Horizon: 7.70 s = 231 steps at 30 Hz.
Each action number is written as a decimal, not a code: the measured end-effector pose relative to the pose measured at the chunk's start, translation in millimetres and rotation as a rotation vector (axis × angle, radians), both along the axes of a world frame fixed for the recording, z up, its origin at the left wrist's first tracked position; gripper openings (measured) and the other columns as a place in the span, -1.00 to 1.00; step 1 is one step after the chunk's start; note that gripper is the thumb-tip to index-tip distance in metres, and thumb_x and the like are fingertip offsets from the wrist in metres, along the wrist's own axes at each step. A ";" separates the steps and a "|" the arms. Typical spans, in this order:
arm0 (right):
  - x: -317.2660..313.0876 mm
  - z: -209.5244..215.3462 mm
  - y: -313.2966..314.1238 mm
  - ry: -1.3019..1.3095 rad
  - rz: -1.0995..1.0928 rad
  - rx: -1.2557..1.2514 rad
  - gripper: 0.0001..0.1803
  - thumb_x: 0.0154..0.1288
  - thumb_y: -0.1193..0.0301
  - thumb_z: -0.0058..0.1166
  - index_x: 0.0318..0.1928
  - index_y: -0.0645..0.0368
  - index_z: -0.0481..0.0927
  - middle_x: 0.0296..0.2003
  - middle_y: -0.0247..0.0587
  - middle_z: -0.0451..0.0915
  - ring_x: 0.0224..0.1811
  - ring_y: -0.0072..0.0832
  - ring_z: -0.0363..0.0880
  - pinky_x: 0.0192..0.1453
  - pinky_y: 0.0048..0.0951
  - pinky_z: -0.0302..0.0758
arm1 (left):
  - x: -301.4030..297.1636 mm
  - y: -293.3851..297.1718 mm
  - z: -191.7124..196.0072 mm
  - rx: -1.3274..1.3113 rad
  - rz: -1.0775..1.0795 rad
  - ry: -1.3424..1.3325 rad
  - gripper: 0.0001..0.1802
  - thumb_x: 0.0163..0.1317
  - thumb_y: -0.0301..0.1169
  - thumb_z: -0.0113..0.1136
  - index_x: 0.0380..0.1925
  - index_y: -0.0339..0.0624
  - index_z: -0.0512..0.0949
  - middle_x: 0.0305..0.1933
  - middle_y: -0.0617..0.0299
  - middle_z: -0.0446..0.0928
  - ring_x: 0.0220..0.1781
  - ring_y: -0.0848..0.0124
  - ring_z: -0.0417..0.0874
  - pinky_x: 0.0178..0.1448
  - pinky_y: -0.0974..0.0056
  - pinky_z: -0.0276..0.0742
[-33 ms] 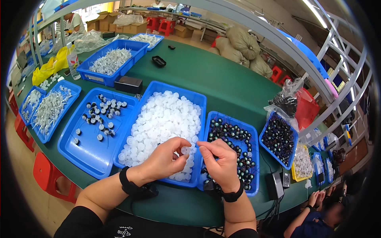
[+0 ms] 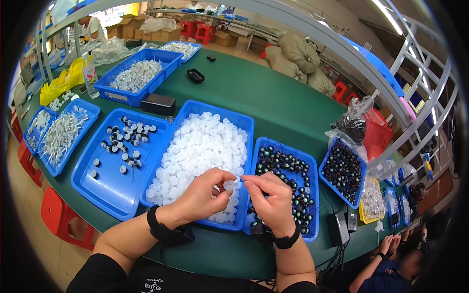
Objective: The person repeatedly picks up small white plastic caps and dark cylindrical components from blue trays, fits the cap onto the component, and places the assembled unit into a tray. The process is continuous and repetitive throughout the clip.
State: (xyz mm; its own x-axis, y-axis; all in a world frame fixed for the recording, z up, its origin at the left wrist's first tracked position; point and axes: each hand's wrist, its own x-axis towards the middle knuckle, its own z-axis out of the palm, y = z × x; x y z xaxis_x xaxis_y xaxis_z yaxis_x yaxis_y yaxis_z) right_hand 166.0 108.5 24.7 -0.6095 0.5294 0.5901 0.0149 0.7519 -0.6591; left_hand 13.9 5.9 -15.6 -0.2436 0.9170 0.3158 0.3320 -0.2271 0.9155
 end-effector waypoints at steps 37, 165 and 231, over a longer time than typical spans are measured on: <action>2.1 8.5 -7.2 0.006 -0.117 0.162 -0.96 0.06 0.50 0.29 -0.44 0.07 0.69 -0.67 -0.43 0.48 -0.63 -0.51 0.44 0.07 -0.09 0.43 | -7.1 0.1 6.7 -0.175 -0.291 -0.506 -0.61 0.32 -0.60 -0.17 0.15 -0.26 0.33 -0.28 0.24 0.48 -0.34 0.57 0.48 -0.27 0.41 0.47; 1.9 3.7 -1.3 -0.191 0.123 0.101 -0.92 0.11 0.57 0.20 -0.34 0.21 0.59 -0.43 -0.14 0.61 -0.43 -0.24 0.61 -0.39 -0.36 0.51 | -13.4 -2.7 9.2 -0.058 -0.151 0.103 -0.69 0.15 -0.49 0.26 -0.07 -0.29 0.57 -0.20 0.16 0.63 -0.20 0.48 0.64 -0.01 0.32 0.54; -1.9 6.4 -0.4 -0.153 0.186 0.176 -0.70 0.00 0.55 0.30 -0.19 0.20 0.58 -0.25 -0.13 0.62 -0.18 -0.17 0.58 -0.13 -0.28 0.51 | -8.4 -2.6 11.2 0.132 0.021 0.246 -0.93 0.07 -0.58 0.22 -0.41 -0.25 0.55 -0.46 0.13 0.56 -0.44 0.29 0.60 -0.34 0.26 0.50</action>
State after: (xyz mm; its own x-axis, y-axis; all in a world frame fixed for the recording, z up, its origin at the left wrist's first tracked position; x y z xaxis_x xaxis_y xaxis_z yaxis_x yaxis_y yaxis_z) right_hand 164.1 108.1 31.1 -0.7758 0.2977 0.5564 -0.0448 0.8535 -0.5191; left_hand 5.5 3.3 -4.4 -0.1635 0.8597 0.4840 0.5464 -0.3296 0.7699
